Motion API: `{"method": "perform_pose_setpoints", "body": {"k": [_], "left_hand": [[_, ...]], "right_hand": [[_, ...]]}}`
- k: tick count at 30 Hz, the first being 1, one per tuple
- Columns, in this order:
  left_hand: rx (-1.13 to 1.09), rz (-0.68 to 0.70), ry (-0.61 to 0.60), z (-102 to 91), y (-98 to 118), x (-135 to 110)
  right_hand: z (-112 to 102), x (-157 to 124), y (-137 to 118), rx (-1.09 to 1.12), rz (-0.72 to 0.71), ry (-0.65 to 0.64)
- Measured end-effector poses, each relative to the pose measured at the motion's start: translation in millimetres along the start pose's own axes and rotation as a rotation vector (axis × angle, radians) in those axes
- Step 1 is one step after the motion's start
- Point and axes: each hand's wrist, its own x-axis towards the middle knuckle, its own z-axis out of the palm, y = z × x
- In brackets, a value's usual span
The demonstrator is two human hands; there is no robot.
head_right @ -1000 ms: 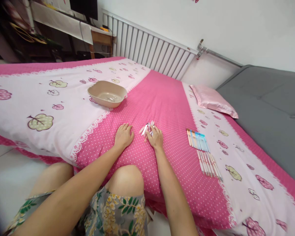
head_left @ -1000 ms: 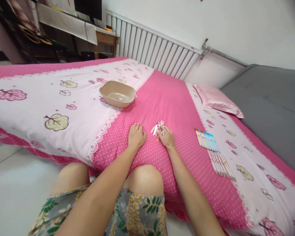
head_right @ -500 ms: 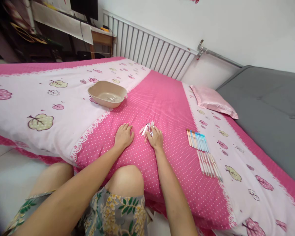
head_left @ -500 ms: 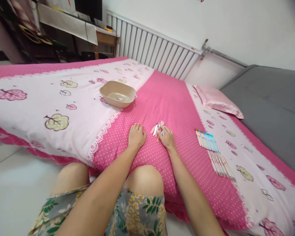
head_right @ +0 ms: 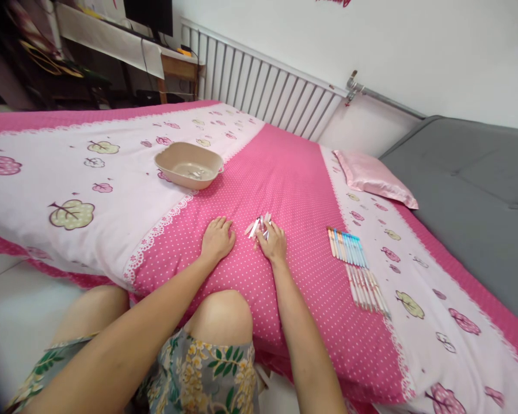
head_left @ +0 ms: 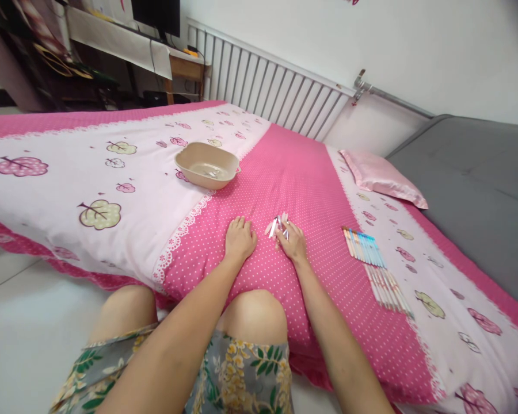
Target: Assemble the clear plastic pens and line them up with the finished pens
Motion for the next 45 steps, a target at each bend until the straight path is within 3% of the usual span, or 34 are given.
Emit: {"method": "perform_pose_setpoints", "body": {"k": [45], "left_hand": [[0.002,-0.002,-0.004,0.7,0.0,0.6]], "right_hand": [[-3.2,-0.4,-4.3,0.009,0.025,-0.017]]}}
